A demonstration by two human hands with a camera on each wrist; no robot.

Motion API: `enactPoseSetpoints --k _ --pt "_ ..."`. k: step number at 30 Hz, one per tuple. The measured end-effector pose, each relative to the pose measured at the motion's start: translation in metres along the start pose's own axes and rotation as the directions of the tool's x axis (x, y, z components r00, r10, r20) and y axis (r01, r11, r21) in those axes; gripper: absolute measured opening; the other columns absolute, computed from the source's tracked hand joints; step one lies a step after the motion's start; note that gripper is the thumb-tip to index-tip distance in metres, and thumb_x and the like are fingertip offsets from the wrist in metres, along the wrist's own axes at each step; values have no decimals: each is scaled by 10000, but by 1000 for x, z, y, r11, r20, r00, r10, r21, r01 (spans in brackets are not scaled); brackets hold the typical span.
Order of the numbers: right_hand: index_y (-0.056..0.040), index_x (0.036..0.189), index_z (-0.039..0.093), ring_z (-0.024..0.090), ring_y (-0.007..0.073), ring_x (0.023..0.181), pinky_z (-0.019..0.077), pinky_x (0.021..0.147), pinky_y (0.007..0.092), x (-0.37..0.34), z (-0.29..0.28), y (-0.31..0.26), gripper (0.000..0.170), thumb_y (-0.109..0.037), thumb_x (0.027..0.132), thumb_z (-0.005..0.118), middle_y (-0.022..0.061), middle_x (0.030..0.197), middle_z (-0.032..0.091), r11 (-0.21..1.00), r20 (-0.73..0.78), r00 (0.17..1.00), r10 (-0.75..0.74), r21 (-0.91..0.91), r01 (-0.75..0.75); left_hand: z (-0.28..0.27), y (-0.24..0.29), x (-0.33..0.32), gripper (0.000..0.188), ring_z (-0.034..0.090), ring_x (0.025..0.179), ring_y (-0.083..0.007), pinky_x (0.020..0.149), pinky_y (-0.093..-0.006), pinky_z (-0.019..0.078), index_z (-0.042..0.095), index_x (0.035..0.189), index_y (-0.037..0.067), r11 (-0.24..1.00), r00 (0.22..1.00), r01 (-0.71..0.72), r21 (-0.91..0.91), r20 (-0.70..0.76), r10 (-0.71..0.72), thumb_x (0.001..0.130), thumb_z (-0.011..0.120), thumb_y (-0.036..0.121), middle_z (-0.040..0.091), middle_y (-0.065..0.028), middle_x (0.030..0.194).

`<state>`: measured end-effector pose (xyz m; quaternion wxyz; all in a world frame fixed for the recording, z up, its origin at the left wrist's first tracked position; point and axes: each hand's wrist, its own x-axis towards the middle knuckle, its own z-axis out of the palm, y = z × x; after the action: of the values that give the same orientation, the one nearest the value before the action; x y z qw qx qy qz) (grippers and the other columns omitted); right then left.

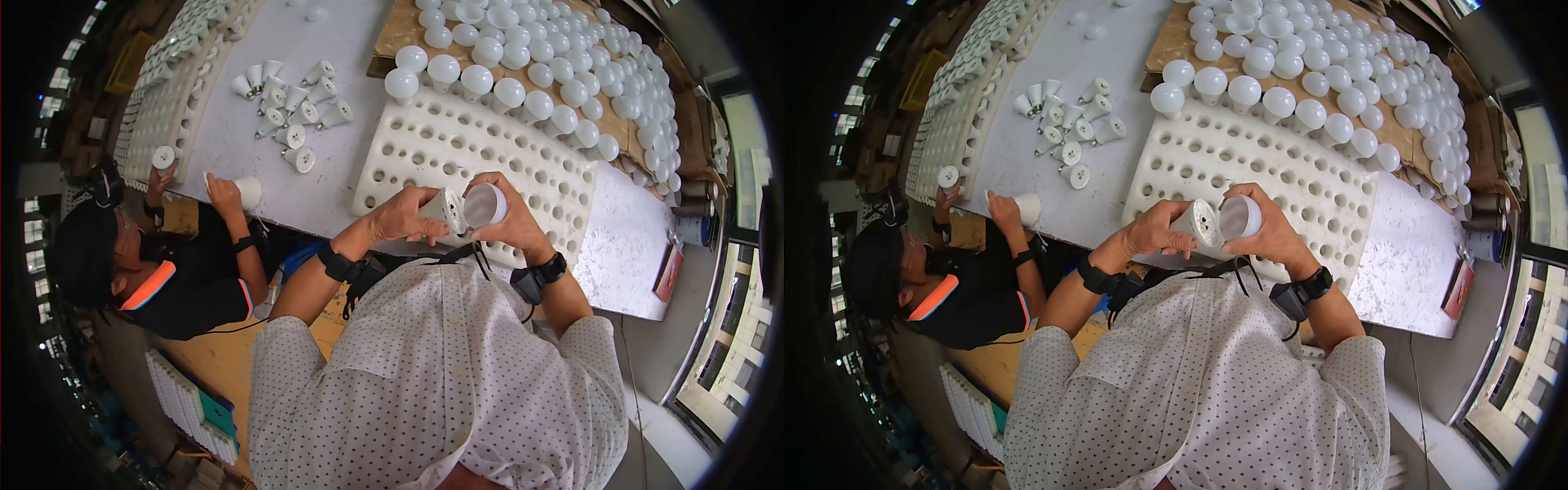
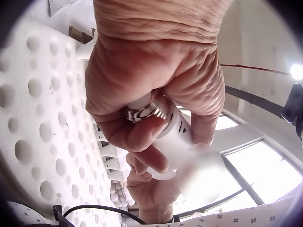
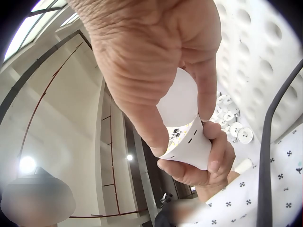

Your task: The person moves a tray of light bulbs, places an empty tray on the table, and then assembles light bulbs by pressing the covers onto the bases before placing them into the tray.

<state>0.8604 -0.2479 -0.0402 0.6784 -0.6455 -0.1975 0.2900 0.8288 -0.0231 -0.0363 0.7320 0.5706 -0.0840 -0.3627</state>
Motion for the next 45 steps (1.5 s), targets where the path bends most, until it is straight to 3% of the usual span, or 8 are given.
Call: enactPoseSetpoints --k 10,13,15,18,25,35,40,45 --pt "-82 1093 434 483 123 957 397 849 285 1 5 -3 717 -150 508 843 13 1000 501 999 12 1000 16 -43 -16 3 7 -2 479 540 521 -75 391 -177 370 539 979 -44 998 999 33 62 -31 -32 679 728 278 589 -62 686" --pt "-70 1115 437 508 169 967 411 846 304 1 9 -13 741 -183 506 843 45 1021 511 976 32 999 5 -217 2 5 13 -2 453 543 531 -77 428 -184 402 561 948 -45 988 996 71 138 -66 -63 664 749 253 595 -55 668" --pt "-44 1142 433 525 245 983 427 848 324 3 12 -23 769 -225 511 834 100 1059 511 849 96 994 -44 -521 87 2 6 1 431 548 539 -79 454 -192 421 570 929 -46 982 997 48 181 -62 -38 658 755 232 600 -54 673" --pt "-20 1154 428 518 304 994 439 848 345 4 17 -36 781 -251 519 821 140 1089 498 748 143 989 -32 -653 119 2 6 3 420 564 551 -90 496 -212 454 585 904 -54 967 998 44 251 -54 -32 645 756 229 609 -62 699" --pt "-2 1126 438 518 305 990 458 824 360 6 26 -36 728 -216 534 803 151 1080 498 741 122 992 -30 -663 104 4 5 3 435 574 543 -98 508 -213 464 593 898 -65 957 994 80 280 -93 -56 648 751 254 621 -77 720" --pt "-36 1083 465 519 286 929 460 799 358 5 28 -20 607 -105 554 753 126 1002 506 693 135 948 -289 -653 305 9 15 12 556 579 524 -135 439 -227 464 580 914 -83 950 988 155 272 -64 -143 753 608 449 609 -102 741" --pt "-60 1083 485 512 275 955 455 811 352 6 27 -7 606 -84 541 755 113 1032 503 688 150 908 -391 -608 396 10 9 17 571 586 501 -166 442 -221 479 587 921 -96 893 989 141 427 -92 -113 732 587 443 609 -135 729" --pt "-65 1010 522 525 256 910 455 785 339 6 28 -2 531 -65 526 743 96 981 513 751 82 903 -422 -527 398 11 3 20 611 580 473 -165 406 -231 462 588 889 -106 950 990 134 283 -76 -117 692 599 472 608 -142 699"
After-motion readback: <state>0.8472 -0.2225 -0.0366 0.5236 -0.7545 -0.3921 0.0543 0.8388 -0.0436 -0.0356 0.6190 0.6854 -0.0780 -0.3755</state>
